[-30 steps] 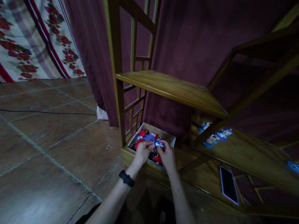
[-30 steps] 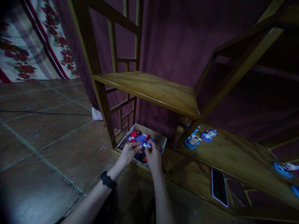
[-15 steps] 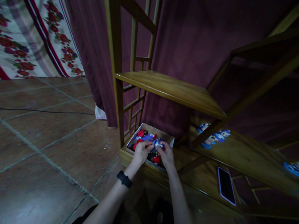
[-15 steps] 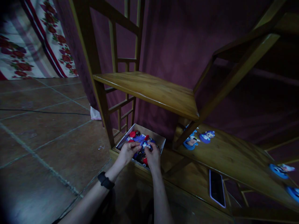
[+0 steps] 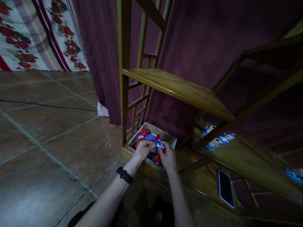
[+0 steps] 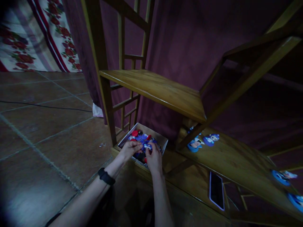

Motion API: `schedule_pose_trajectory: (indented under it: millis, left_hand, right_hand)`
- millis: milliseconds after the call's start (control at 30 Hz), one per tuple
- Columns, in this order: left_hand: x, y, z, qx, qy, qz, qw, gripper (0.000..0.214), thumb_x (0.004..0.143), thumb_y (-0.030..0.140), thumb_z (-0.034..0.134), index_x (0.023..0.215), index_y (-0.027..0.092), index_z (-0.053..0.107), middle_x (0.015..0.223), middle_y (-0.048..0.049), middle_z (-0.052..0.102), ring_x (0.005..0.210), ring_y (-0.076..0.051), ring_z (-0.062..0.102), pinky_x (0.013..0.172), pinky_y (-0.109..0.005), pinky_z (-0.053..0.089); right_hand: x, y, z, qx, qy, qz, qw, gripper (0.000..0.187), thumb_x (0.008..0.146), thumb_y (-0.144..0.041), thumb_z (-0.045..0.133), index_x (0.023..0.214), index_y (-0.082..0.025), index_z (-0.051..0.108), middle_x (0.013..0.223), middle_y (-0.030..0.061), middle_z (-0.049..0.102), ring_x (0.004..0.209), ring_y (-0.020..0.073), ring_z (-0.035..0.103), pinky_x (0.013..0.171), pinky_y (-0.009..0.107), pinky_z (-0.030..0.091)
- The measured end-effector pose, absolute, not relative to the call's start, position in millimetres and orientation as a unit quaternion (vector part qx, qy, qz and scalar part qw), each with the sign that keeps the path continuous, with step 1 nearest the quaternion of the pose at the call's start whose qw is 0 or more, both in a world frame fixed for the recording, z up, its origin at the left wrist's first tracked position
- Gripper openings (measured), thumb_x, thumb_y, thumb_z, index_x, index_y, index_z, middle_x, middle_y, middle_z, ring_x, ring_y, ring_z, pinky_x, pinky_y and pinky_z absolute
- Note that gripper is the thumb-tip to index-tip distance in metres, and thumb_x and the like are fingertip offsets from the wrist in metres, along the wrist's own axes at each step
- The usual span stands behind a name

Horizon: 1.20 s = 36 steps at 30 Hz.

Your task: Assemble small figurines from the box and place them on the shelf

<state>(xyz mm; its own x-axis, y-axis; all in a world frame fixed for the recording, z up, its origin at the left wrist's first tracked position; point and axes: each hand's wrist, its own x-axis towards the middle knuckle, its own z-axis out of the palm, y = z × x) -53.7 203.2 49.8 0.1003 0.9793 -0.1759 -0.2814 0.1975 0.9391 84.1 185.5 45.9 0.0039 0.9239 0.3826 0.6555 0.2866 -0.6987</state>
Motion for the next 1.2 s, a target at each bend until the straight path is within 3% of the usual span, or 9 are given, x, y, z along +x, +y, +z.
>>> schedule_pose_trajectory:
  millis: [233, 433, 800, 1033, 1200]
  left_hand:
    - [-53.4, 204.2, 41.7, 0.484, 0.478, 0.487, 0.547, 0.018, 0.064, 0.03, 0.066, 0.065, 0.012, 0.066, 0.053, 0.0002, 0.058, 0.05, -0.011, 0.049, 0.052, -0.024, 0.04]
    - [-53.0, 201.7, 40.1, 0.567, 0.488, 0.482, 0.456, 0.016, 0.07, 0.028, 0.059, 0.072, 0.015, 0.068, 0.059, -0.0011, 0.06, 0.056, -0.014, 0.052, 0.054, -0.024, 0.04]
    - [-55.8, 201.5, 46.2, 0.377, 0.445, 0.506, 0.635, 0.022, 0.052, 0.028, 0.076, 0.061, 0.012, 0.065, 0.056, -0.001, 0.06, 0.053, -0.011, 0.053, 0.056, -0.025, 0.047]
    - [-54.1, 203.3, 42.2, 0.438, 0.461, 0.495, 0.592, 0.015, 0.054, 0.02, 0.075, 0.061, 0.01, 0.067, 0.046, -0.0005, 0.057, 0.042, -0.008, 0.046, 0.045, -0.021, 0.037]
    - [-48.3, 204.9, 48.2, 0.443, 0.432, 0.51, 0.597, 0.015, 0.054, 0.018, 0.073, 0.066, 0.01, 0.069, 0.057, -0.0033, 0.064, 0.049, -0.011, 0.052, 0.052, -0.024, 0.041]
  right_hand:
    - [83.0, 187.3, 37.3, -0.595, -0.652, 0.188, 0.43, 0.024, 0.075, -0.028, 0.05, 0.096, -0.022, 0.06, 0.089, 0.0035, 0.065, 0.081, 0.0186, 0.059, 0.073, 0.03, 0.046]
    - [82.3, 187.8, 31.1, -0.598, -0.625, 0.208, 0.457, 0.024, 0.075, -0.029, 0.05, 0.094, -0.021, 0.061, 0.083, 0.0023, 0.066, 0.076, 0.0176, 0.06, 0.068, 0.027, 0.047]
    - [80.7, 178.7, 49.5, -0.559, -0.732, 0.131, 0.366, 0.027, 0.081, -0.019, 0.042, 0.104, -0.023, 0.055, 0.1, 0.0056, 0.059, 0.095, 0.0186, 0.055, 0.083, 0.032, 0.042]
    - [88.2, 190.1, 36.2, -0.543, -0.706, 0.218, 0.4, 0.027, 0.08, -0.024, 0.047, 0.105, -0.025, 0.056, 0.099, 0.0033, 0.063, 0.092, 0.0184, 0.058, 0.082, 0.032, 0.045]
    - [90.5, 193.1, 34.7, -0.542, -0.671, 0.238, 0.447, 0.026, 0.076, -0.023, 0.051, 0.102, -0.023, 0.056, 0.1, 0.0026, 0.061, 0.093, 0.0181, 0.057, 0.083, 0.032, 0.044]
